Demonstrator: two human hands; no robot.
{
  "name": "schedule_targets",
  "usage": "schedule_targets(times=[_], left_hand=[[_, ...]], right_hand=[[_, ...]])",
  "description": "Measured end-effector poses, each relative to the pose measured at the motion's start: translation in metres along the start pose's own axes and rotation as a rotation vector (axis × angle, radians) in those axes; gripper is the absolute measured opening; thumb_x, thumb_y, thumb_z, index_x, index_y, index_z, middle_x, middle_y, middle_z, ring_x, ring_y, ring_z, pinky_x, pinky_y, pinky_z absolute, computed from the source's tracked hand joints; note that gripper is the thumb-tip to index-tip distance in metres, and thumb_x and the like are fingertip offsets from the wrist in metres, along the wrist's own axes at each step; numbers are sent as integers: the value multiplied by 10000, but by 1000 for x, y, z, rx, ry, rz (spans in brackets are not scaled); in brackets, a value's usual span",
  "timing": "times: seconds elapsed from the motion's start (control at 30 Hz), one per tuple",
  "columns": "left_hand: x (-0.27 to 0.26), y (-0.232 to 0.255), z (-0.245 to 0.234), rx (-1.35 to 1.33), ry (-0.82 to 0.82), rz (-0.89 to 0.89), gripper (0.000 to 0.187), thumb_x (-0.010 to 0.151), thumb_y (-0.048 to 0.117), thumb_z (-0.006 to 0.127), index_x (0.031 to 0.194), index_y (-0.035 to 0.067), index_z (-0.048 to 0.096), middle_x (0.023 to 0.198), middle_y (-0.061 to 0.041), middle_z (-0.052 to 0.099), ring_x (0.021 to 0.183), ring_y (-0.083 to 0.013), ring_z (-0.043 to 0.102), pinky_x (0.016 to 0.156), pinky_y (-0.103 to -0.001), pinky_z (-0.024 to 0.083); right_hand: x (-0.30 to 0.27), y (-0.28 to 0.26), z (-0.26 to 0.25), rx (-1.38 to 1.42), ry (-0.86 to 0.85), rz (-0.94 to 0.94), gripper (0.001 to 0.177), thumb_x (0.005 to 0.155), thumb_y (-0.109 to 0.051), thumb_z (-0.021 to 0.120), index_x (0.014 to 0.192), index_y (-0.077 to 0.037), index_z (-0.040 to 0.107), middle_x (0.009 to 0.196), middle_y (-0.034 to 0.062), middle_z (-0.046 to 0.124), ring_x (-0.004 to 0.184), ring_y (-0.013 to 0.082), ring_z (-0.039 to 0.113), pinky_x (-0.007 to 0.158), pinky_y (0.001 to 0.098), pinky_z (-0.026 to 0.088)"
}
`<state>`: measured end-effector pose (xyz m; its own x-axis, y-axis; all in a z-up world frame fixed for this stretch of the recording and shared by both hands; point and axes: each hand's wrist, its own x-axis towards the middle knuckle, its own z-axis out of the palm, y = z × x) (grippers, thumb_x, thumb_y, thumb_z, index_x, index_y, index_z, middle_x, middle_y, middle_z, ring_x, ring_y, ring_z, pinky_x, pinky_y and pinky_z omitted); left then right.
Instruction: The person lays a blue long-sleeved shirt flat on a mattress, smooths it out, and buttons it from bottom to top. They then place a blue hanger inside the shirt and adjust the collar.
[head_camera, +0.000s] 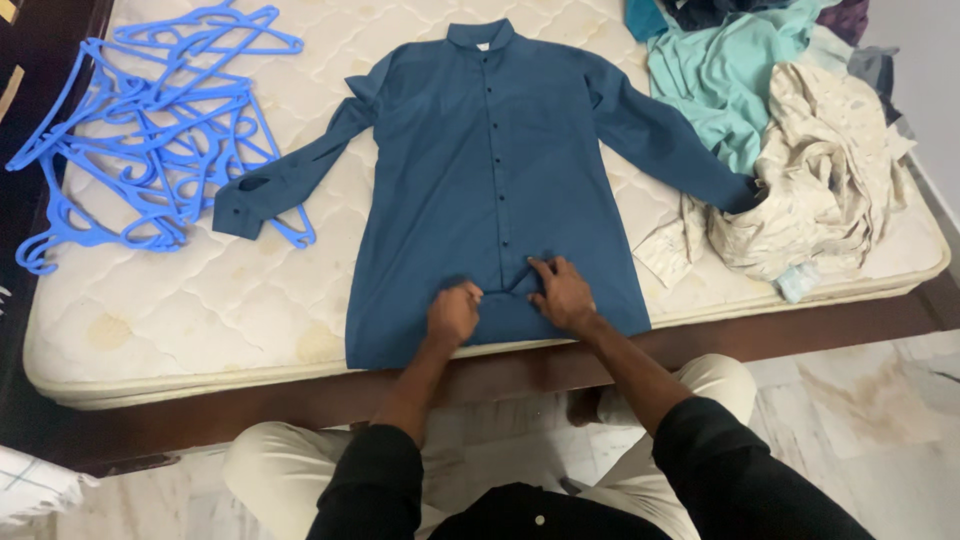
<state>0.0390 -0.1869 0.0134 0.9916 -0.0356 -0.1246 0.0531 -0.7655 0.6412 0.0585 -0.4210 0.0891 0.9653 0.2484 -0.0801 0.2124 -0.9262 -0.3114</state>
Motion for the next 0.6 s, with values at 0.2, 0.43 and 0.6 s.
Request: schedule_targets(times=[0.2,0.43,0.6], left_hand=[[3,7,-41,311,183,182,332,801,93,684,1133,103,690,1151,-122,606,1097,-318,571,934,-439,455],[-37,16,-28,443,163,948,208,877,142,594,1029,63,711,1076,-107,592,1020,-272,553,924,-412,441],[-34,20,-22,498,122,903,209,890,176,597,1026,70,715,1085,-129,598,1043,-289,545,921,-427,435]], right_hand=[[12,29,16,148,48,-18,489,832,-328,797,1289,-208,669,1258,141,558,1204,347,564,1008,443,503],[9,26,21,163,92,-42,456,816,-277,815,1245,-182,693,1202,149,558,1159,344,569,981,443,503],[9,27,20,151,92,-65,444,823,-284,806,1240,-180,697,1208,152,547,1140,342,570,974,442,502]])
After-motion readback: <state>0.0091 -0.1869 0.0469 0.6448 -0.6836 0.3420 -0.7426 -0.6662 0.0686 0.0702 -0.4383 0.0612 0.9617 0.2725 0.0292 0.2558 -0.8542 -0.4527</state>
